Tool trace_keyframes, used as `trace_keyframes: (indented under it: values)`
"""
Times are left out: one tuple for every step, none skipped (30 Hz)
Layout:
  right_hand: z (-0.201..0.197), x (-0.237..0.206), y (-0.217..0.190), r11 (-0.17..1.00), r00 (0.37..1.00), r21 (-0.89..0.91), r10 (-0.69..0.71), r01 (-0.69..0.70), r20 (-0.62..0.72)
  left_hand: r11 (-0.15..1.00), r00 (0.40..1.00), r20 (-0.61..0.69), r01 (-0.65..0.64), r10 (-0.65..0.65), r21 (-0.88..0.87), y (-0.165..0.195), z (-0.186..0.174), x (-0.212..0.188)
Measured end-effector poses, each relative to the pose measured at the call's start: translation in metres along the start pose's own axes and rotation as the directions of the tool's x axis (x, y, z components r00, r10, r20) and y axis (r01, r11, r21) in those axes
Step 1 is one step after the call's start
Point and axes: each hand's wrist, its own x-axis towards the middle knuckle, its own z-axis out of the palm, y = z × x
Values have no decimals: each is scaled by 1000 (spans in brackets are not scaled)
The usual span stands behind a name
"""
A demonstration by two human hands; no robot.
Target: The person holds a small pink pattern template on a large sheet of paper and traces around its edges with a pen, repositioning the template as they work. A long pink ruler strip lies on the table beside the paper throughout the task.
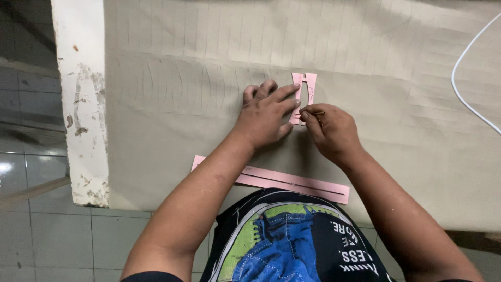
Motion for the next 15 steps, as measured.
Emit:
trace_keyframes:
  values:
    - [-2,1,1,999,1000,20,26,-26,-12,1000,1000,-5,3,-3,-10,0,0,-1]
    - [-1,1,1,1000,1000,19,-3,3,4,1000,1000,-10,6,-7,-20,0,0,-2]
    - [-1,2,1,999,999,18,-31,31,21,999,1000,-13,10,-11,-30,0,1,-2]
    - [-1,3,1,998,998,19,-58,57,38,998,1000,-7,28,-28,-49,0,3,-1]
    - [0,4,1,999,997,-1,-51,52,61,997,999,-1,47,-47,-67,0,4,-1]
    - [1,5,1,999,996,-21,-46,48,82,994,998,4,66,-66,-83,-2,5,0]
    - [1,8,1,998,994,-41,-42,46,103,993,997,4,78,-78,-88,-2,6,2]
    - [1,12,2,995,996,-57,-78,81,51,992,996,6,90,-90,-93,-2,7,3]
    - [0,17,4,991,994,-75,-114,113,-1,990,995,10,102,-101,-99,-2,8,4]
    - [0,21,5,985,987,-96,-149,144,-52,990,995,-12,93,-94,-103,-3,8,4]
    - [-1,24,6,983,984,-98,-161,153,-73,991,996,-34,83,-87,-108,-3,9,5]
    - [-2,27,6,982,981,-101,-171,162,-94,991,995,-56,72,-78,-113,-2,9,6]
    - [-2,27,6,980,976,-105,-183,171,-115,990,995,-21,93,-95,-103,-2,9,7]
    - [-2,27,6,984,988,-123,-140,132,-63,989,993,13,115,-114,-91,-2,9,8]
    - [-2,25,5,985,995,-142,-96,94,-9,987,990,47,139,-136,-79,-1,9,8]
